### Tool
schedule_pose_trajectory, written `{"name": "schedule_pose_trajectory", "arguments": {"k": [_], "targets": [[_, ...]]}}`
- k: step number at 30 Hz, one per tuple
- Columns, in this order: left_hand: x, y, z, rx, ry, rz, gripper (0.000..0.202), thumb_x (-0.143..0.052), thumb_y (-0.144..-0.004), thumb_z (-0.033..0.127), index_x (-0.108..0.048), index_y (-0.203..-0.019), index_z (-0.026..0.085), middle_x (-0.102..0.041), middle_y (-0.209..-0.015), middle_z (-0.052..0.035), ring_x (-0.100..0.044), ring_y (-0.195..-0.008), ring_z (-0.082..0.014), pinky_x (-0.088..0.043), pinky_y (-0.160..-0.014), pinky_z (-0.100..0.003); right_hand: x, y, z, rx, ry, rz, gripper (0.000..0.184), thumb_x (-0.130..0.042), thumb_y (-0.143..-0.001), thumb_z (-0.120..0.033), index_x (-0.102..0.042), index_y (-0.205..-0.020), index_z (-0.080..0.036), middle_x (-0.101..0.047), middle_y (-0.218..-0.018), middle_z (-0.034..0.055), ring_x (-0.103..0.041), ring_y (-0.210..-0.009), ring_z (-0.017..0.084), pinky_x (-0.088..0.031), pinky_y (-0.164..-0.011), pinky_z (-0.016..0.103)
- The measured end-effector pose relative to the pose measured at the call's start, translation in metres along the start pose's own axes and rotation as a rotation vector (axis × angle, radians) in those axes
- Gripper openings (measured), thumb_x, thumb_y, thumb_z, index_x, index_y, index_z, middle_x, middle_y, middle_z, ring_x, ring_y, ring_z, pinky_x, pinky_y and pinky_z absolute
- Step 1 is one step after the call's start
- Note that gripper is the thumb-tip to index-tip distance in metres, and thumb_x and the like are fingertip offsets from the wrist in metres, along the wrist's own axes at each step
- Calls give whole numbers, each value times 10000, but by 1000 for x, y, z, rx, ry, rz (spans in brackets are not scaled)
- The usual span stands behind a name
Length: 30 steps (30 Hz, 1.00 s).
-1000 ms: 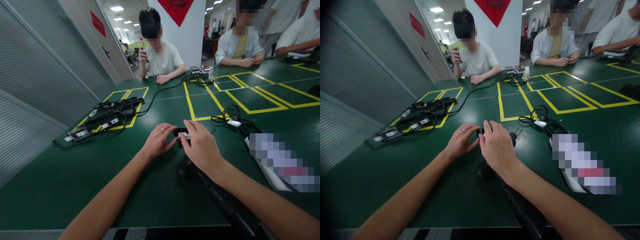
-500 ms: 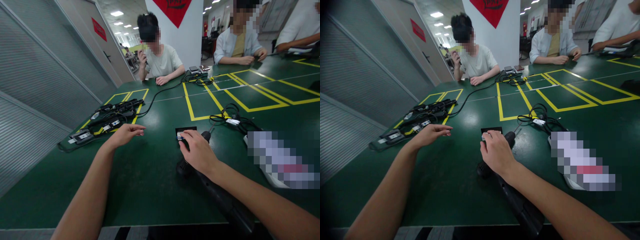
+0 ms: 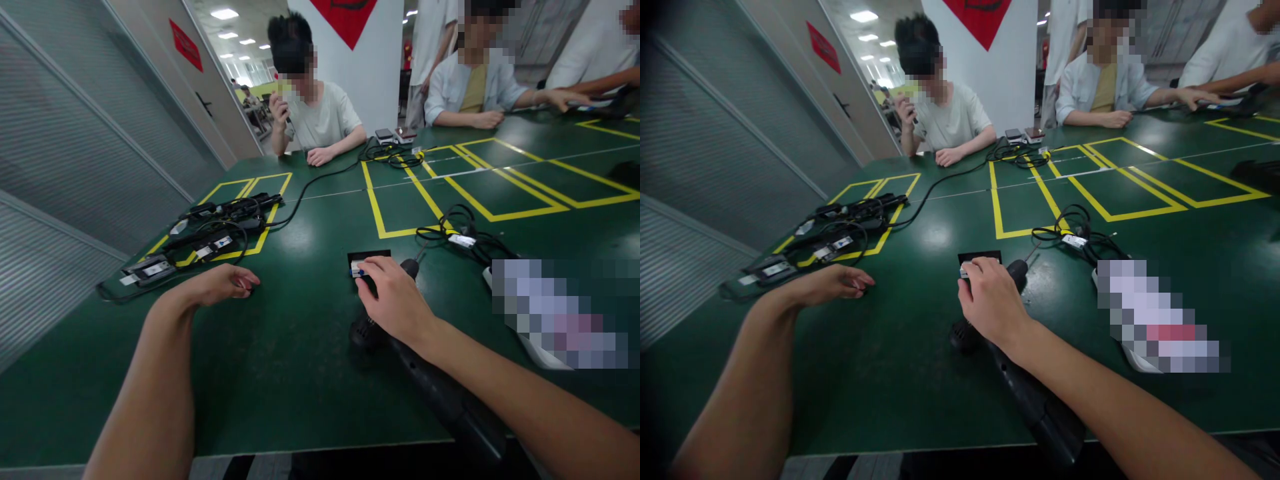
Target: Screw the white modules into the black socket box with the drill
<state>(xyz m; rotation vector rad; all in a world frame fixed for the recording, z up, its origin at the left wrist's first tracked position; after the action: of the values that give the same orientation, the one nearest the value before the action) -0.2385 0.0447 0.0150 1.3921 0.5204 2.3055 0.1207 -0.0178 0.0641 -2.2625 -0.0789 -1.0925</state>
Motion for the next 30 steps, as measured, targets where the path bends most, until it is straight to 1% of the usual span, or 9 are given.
{"name": "schedule_pose_trajectory", "arguments": {"k": [8, 12, 14, 16, 19, 23, 25, 27, 30], "targets": [[0, 0, -2, 92, -147, 8, 565, -594, -662, 219, -524, -1213, 117, -653, -998, -61, -610, -908, -196, -463, -768, -255, 3, -2, -3, 21, 3, -4, 233, -583, -893, -237, -609, -1115, -172, -657, -1145, 70, -643, -998, 235, -531, -826, 459], [-1, 1, -5, 67, -142, -1, 562, -606, -655, 199, -530, -1208, 129, -654, -1038, -59, -601, -941, -189, -461, -808, -258, 5, -3, -2, 15, 38, 5, 243, -583, -892, -239, -605, -1126, -173, -651, -1158, 73, -633, -1022, 243, -522, -841, 470], [4, 0, -3, 6, -133, 63, 546, -584, -668, 179, -531, -1208, 119, -635, -1107, -73, -584, -985, -189, -454, -867, -293, 6, -3, 2, 1, 69, 15, 253, -585, -891, -240, -601, -1135, -175, -641, -1181, 77, -621, -1048, 252, -513, -856, 481], [11, -1, 7, -61, -154, 192, 515, -543, -694, 159, -532, -1206, 103, -600, -1179, -93, -557, -1044, -202, -428, -941, -357, 6, -4, 8, -19, 104, 24, 259, -587, -889, -244, -599, -1139, -178, -629, -1204, 81, -610, -1066, 259, -506, -865, 489], [13, 2, 48, -206, -238, 439, 465, -491, -756, 181, -531, -1219, 157, -540, -1252, -82, -510, -1133, -236, -383, -1011, -428, 5, -6, 17, -44, 143, 25, 267, -590, -886, -252, -597, -1144, -182, -622, -1215, 84, -611, -1061, 259, -511, -856, 486], [-19, 10, 137, -529, -221, 636, 396, -489, -835, 272, -505, -1226, 214, -478, -1294, -67, -463, -1209, -238, -372, -1052, -403, 2, -7, 25, -45, 167, 8, 280, -593, -885, -258, -592, -1154, -182, -618, -1221, 85, -617, -1050, 257, -521, -842, 478], [-47, 10, 175, -662, -217, 636, 415, -510, -854, 312, -471, -1258, 226, -419, -1358, -70, -406, -1271, -238, -334, -1093, -410, 1, -8, 28, -40, 172, 1, 281, -591, -886, -256, -591, -1157, -184, -613, -1232, 86, -616, -1053, 256, -522, -843, 476], [-74, 5, 201, -761, -227, 584, 471, -562, -843, 353, -443, -1281, 228, -345, -1423, -83, -359, -1310, -252, -317, -1110, -427, 0, -10, 30, -33, 174, -8, 275, -589, -888, -254, -593, -1155, -186, -614, -1232, 86, -619, -1048, 253, -525, -840, 472], [-100, -8, 217, -845, -197, 528, 392, -519, -880, 308, -452, -1256, 219, -374, -1392, -98, -410, -1269, -234, -360, -1080, -410, -1, -15, 34, -4, 162, -37, 253, -585, -892, -244, -602, -1137, -184, -629, -1206, 81, -629, -1027, 244, -533, -826, 460]]}}
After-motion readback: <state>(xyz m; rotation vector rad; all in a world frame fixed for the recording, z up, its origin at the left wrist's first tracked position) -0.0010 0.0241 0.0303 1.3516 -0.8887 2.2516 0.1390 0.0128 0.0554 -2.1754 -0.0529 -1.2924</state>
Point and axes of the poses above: each hand's wrist, its own y-axis away from the middle knuckle, its own x-axis out of the back of the hand, z = x × y, the point moved 6 cm from there along -y, towards the middle knuckle
